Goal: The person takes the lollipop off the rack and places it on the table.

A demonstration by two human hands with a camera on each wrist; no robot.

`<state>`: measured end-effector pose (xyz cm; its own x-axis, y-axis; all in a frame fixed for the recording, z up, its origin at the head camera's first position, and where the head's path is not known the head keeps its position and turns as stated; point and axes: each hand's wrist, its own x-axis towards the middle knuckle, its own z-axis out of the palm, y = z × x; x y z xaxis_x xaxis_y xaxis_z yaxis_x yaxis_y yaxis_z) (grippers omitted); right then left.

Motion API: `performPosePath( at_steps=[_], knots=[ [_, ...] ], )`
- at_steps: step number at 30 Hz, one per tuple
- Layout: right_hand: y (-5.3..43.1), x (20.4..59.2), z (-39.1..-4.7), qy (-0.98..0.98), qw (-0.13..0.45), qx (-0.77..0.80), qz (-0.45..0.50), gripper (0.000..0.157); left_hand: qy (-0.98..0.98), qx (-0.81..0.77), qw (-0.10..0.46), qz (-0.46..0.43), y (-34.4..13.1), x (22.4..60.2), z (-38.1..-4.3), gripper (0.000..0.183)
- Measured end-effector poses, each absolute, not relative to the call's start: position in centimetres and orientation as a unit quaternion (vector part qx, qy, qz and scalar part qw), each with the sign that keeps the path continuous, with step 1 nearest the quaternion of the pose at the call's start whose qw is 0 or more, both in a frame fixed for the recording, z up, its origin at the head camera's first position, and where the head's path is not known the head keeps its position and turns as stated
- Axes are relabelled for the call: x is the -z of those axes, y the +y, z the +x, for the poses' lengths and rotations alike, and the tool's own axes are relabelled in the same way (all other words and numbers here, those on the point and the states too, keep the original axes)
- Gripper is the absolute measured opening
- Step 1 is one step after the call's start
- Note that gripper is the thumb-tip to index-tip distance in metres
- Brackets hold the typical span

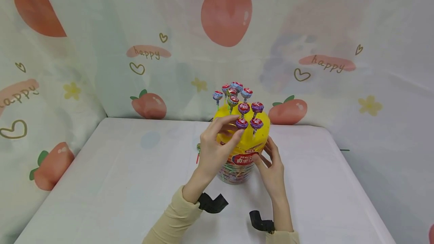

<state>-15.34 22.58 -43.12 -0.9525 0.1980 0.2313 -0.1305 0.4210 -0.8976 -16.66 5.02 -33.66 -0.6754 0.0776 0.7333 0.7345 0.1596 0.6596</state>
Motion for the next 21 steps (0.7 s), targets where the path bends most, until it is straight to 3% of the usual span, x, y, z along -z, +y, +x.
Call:
performPosePath(
  at_steps=[21],
  knots=[
    [22.5, 42.9, -15.2, -0.828, 0.149, -0.539, -0.024, 0.068, -0.691, 0.574, 0.313, -0.307, 4.0, 32.6, -16.0, 0.032]
  ],
)
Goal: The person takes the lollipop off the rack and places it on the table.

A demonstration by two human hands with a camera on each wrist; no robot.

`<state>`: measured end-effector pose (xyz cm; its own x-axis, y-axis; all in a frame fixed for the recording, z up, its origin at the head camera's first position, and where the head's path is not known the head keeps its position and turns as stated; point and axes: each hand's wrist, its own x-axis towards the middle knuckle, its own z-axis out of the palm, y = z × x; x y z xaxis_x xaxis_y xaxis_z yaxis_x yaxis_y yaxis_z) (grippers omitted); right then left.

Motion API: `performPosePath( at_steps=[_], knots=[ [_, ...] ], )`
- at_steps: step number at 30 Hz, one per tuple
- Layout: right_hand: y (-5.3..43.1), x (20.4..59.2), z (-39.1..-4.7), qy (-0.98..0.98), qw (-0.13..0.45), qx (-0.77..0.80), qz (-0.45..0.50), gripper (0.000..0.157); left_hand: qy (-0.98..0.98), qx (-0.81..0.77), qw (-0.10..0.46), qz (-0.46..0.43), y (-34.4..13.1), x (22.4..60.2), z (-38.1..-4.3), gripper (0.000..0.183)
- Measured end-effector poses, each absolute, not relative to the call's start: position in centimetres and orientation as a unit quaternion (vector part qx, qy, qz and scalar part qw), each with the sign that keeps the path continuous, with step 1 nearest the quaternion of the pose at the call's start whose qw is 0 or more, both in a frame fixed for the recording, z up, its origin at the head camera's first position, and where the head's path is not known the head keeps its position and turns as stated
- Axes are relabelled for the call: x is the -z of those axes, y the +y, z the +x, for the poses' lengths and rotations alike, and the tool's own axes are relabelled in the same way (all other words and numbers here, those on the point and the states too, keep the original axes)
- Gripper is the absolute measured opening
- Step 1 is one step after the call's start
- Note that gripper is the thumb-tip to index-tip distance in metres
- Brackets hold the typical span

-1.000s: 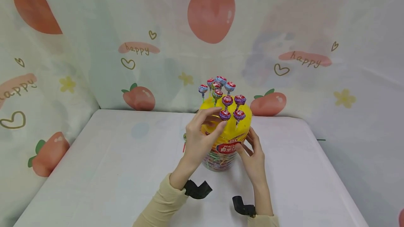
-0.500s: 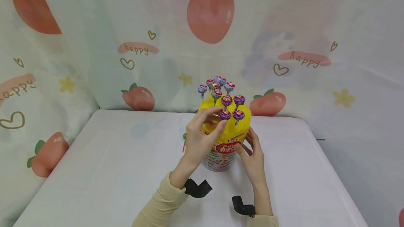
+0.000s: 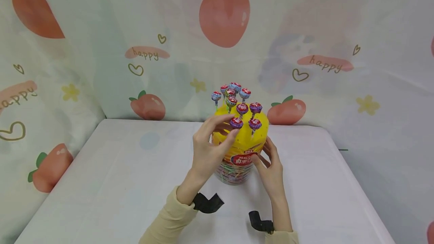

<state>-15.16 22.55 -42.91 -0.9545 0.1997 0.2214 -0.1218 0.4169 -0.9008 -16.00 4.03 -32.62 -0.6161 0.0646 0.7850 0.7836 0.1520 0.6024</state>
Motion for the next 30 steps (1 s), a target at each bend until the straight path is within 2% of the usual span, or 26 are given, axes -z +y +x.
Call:
performPosePath(
  at_steps=[17, 30],
  knots=[
    [22.5, 43.0, -15.1, -0.825, 0.161, -0.541, -0.015, 0.066, -0.684, 0.604, 0.340, -0.229, 1.3, 37.1, -16.8, 0.028],
    [22.5, 43.1, -15.2, -0.826, 0.159, -0.541, -0.018, 0.066, -0.684, 0.652, 0.301, -0.126, 0.1, 39.9, -18.2, 0.030]
  ],
)
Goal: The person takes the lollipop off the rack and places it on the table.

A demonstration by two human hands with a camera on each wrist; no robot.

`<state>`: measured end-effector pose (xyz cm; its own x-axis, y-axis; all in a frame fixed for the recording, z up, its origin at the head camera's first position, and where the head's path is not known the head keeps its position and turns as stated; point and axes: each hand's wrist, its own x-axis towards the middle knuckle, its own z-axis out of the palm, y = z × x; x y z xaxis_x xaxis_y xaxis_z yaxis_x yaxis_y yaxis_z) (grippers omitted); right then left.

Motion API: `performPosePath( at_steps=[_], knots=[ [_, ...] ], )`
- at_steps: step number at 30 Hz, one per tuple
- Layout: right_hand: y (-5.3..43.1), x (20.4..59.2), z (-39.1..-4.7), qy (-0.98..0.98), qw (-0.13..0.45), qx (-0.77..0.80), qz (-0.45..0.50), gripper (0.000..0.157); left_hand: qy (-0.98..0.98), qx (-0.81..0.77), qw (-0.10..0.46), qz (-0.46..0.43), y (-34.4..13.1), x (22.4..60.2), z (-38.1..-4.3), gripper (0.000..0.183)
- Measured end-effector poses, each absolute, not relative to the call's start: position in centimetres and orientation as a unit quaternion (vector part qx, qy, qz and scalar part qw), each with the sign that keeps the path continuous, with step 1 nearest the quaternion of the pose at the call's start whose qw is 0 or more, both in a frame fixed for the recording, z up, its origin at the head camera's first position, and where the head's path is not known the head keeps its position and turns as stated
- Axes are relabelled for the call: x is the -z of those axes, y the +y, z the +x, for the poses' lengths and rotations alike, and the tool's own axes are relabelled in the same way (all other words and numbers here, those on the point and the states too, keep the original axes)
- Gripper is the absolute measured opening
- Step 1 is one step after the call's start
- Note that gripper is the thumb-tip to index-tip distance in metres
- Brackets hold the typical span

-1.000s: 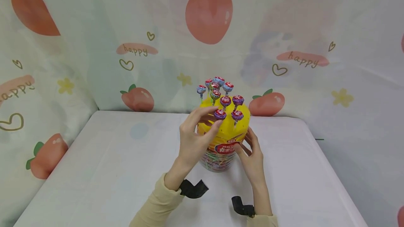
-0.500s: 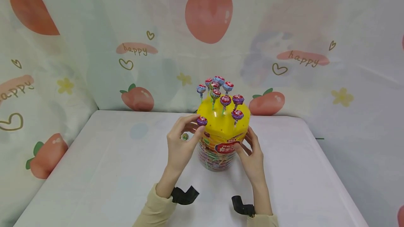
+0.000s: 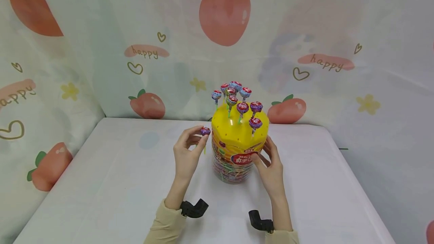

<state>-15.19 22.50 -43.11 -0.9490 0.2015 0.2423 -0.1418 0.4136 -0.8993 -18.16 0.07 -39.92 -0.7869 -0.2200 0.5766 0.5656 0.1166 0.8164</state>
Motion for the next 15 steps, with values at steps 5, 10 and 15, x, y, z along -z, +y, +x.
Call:
performPosePath(
  at_steps=[5, 10, 15],
  knots=[
    [22.4, 43.1, -15.2, -0.826, 0.157, -0.541, -0.018, 0.066, -0.685, 0.656, 0.300, -0.100, -0.4, 40.9, -18.9, 0.027],
    [22.4, 43.0, -15.3, -0.827, 0.157, -0.540, -0.017, 0.065, -0.687, 0.658, 0.296, -0.085, -1.1, 40.2, -18.5, 0.025],
    [22.4, 43.0, -15.3, -0.828, 0.155, -0.538, -0.023, 0.066, -0.692, 0.663, 0.279, -0.056, -1.8, 41.5, -19.4, 0.026]
  ],
)
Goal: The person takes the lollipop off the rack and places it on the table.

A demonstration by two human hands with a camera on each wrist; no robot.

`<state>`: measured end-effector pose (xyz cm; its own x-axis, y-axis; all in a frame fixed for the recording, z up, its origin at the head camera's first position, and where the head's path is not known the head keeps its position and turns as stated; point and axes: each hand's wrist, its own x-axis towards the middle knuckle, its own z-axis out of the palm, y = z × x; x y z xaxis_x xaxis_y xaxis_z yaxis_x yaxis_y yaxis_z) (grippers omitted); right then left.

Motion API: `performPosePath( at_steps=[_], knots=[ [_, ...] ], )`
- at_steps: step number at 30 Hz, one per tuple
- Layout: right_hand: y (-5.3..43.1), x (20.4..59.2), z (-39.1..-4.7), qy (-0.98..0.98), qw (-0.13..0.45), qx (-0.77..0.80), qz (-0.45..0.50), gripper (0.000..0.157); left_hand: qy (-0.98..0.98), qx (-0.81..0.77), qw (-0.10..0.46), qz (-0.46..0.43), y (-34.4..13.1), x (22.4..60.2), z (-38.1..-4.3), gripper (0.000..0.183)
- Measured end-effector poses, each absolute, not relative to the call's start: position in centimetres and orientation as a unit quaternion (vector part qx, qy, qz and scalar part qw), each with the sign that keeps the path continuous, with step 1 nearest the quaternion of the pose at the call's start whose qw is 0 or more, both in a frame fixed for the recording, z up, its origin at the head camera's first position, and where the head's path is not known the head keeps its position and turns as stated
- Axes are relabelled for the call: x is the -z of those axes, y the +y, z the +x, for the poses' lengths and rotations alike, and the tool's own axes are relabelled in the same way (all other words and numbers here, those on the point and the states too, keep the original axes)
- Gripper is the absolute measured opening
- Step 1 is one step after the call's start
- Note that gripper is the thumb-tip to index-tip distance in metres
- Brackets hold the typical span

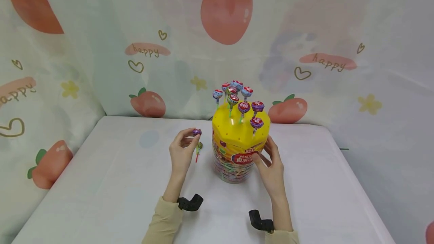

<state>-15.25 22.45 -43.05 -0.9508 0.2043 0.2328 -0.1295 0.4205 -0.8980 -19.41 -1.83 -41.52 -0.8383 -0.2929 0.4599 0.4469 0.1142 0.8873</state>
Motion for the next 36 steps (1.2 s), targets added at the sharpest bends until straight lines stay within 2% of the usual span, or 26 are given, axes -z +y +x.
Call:
performPosePath(
  at_steps=[6, 11, 23, 36],
  knots=[
    [22.5, 43.1, -15.3, -0.829, 0.155, -0.537, -0.024, 0.067, -0.699, 0.657, 0.281, -0.018, -2.6, 45.4, -22.0, 0.027],
    [22.5, 43.1, -15.3, -0.827, 0.159, -0.539, -0.020, 0.065, -0.707, 0.654, 0.269, 0.006, -3.1, 47.2, -23.2, 0.024],
    [22.5, 43.1, -15.2, -0.824, 0.155, -0.545, -0.021, 0.066, -0.753, 0.619, 0.207, 0.079, -4.0, 50.3, -25.0, 0.021],
    [22.4, 43.0, -15.2, -0.827, 0.157, -0.539, -0.022, 0.066, -0.795, 0.570, 0.187, 0.095, -4.5, 51.9, -25.7, 0.019]
  ],
)
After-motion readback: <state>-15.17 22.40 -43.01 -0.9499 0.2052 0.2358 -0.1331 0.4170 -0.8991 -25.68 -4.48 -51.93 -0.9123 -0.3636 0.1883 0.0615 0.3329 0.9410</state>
